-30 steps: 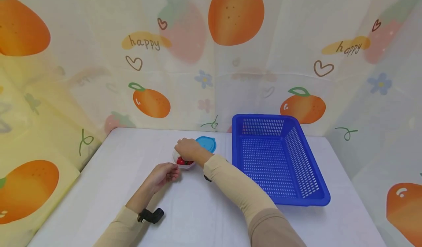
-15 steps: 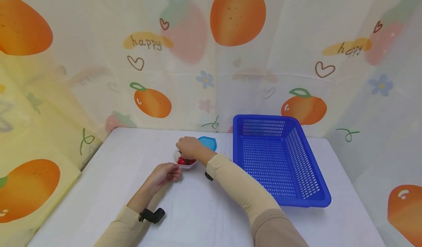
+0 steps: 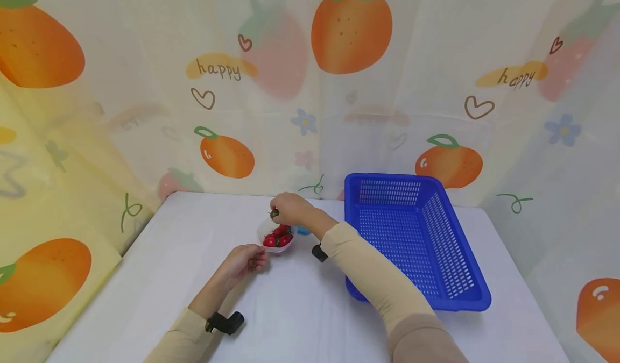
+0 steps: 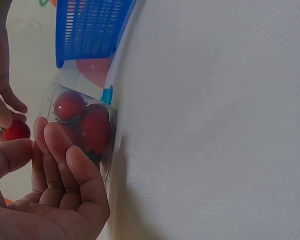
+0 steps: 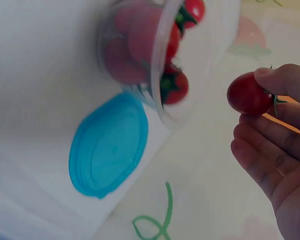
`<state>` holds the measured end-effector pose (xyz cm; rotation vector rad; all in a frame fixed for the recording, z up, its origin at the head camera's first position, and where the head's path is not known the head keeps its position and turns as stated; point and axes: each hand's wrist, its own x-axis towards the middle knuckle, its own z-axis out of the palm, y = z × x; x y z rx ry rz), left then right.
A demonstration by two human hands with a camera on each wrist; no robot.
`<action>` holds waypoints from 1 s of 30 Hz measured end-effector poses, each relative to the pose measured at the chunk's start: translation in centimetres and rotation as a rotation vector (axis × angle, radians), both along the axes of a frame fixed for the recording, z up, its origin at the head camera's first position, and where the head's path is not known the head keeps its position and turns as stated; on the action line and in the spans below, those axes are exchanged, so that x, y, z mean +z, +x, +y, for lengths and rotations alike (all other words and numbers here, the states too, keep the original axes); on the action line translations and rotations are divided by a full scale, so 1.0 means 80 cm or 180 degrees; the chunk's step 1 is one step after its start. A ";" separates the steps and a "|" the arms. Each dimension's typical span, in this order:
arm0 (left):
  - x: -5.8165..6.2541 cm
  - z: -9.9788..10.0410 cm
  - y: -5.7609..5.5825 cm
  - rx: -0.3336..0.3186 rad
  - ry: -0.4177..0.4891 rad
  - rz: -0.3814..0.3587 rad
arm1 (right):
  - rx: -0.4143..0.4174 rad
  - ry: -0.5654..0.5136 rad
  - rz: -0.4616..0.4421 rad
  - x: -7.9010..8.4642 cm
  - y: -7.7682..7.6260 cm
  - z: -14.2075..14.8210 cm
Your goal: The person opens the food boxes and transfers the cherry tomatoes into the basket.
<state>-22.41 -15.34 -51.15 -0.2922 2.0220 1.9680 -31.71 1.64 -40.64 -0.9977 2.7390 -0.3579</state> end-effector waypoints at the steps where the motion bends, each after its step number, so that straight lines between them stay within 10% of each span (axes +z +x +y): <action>1: 0.000 0.000 0.000 0.0009 -0.0004 -0.0001 | 0.0007 -0.0080 -0.0005 0.003 -0.001 0.005; 8: 0.004 0.001 0.002 0.0075 -0.0024 -0.0019 | 0.0055 -0.0564 0.0014 0.025 -0.014 0.051; 20: 0.001 0.006 0.003 0.0068 -0.0122 -0.0062 | -0.0659 -0.0791 -0.0006 0.057 -0.043 0.182; 30: 0.003 0.005 0.005 0.0084 -0.0100 -0.0017 | -0.1028 -0.0613 -0.0026 0.006 -0.058 0.264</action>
